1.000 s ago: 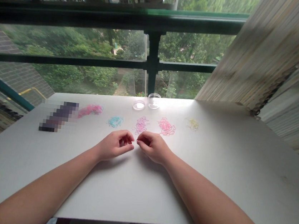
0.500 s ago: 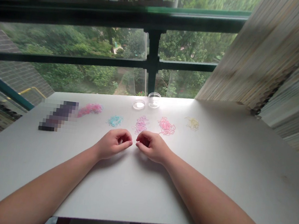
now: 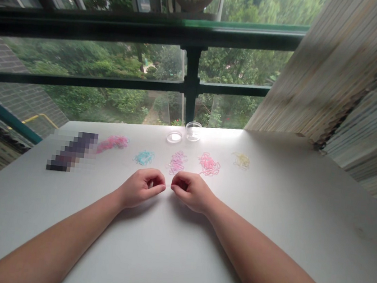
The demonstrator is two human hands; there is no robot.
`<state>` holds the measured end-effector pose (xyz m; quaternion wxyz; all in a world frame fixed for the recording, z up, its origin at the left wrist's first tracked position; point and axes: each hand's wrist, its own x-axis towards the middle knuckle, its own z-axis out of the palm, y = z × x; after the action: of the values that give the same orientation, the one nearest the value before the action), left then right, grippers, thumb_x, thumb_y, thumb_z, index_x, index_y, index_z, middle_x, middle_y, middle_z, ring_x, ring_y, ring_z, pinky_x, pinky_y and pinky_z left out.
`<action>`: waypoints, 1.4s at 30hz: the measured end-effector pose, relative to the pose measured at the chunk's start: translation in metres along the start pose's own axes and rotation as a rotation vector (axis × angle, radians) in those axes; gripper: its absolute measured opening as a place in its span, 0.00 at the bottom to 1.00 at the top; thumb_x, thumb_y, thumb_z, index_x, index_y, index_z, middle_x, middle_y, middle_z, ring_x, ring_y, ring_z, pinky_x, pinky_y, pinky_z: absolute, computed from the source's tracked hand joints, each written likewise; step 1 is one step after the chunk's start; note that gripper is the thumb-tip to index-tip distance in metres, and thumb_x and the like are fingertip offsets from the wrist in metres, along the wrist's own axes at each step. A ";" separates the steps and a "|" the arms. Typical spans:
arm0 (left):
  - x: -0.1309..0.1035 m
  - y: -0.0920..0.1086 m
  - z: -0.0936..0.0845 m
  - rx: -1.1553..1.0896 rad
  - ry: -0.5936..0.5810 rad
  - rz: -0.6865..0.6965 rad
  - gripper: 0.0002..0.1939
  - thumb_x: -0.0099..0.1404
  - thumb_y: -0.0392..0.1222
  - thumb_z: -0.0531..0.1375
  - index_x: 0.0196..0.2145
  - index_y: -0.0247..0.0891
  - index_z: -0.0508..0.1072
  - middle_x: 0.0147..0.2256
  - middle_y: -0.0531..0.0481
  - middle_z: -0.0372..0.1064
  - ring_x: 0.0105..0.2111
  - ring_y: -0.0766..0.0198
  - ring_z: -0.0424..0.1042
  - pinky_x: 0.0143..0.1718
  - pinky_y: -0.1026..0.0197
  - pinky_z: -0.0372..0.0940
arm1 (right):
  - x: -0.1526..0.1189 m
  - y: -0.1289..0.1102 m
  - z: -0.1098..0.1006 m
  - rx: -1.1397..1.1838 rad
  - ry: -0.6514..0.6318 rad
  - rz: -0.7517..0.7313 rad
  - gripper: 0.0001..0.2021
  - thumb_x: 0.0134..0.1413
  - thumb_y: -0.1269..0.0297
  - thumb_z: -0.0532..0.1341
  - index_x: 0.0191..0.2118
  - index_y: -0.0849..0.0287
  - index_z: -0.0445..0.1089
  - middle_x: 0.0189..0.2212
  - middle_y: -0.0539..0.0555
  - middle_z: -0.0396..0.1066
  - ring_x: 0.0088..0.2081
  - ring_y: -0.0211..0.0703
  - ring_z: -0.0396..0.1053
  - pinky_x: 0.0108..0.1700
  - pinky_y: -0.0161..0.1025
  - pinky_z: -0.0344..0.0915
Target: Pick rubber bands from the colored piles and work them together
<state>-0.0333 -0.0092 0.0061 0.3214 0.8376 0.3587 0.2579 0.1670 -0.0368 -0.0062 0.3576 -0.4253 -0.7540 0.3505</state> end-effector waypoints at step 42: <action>-0.001 -0.025 -0.040 0.012 0.191 0.020 0.06 0.56 0.38 0.56 0.24 0.35 0.66 0.22 0.54 0.60 0.23 0.69 0.58 0.26 0.64 0.55 | 0.001 0.001 -0.002 0.060 0.069 0.007 0.03 0.47 0.72 0.54 0.26 0.59 0.60 0.20 0.47 0.59 0.24 0.34 0.56 0.27 0.32 0.54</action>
<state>-0.0713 0.0174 0.0137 0.2783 0.8146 0.3810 0.3374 0.1686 -0.0348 -0.0062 0.3946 -0.4288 -0.7288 0.3596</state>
